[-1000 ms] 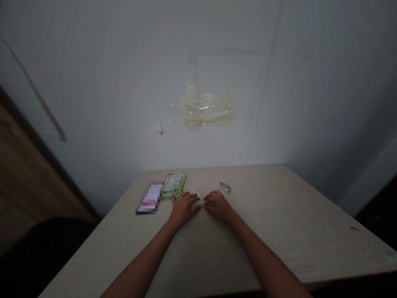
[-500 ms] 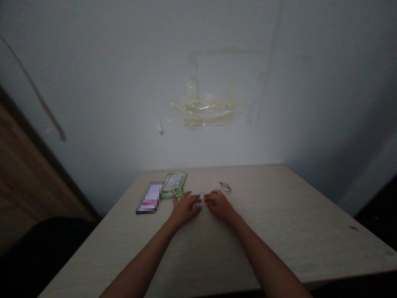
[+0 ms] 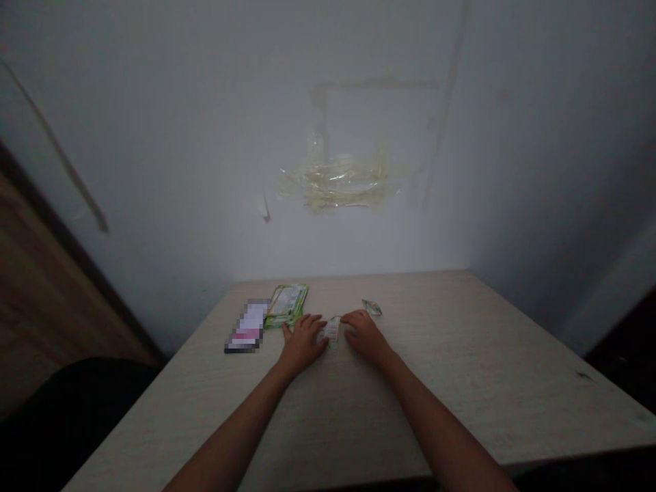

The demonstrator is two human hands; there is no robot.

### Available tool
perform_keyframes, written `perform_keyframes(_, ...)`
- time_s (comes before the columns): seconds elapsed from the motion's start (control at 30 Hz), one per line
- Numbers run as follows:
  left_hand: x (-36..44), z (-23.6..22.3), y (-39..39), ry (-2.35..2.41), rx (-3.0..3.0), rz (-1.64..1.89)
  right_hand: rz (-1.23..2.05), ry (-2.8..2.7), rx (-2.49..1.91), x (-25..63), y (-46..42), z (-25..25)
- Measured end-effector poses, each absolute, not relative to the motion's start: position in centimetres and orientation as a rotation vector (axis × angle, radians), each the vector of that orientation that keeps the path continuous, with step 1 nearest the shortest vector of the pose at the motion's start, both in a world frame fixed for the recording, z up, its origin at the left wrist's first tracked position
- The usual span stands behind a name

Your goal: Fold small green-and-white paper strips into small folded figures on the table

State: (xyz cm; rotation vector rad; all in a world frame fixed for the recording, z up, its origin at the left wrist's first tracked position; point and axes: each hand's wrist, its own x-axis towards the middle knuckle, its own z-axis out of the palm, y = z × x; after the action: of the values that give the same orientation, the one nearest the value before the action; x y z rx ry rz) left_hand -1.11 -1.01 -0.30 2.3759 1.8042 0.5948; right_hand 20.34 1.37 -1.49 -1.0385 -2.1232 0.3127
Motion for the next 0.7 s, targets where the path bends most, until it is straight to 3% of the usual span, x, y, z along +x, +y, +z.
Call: perform_keyframes(0.7,-1.5,-0.4,-0.8,1.825,2.414,0.669,0.111,-2.298,-1.136,19.5,0.4,-0.2)
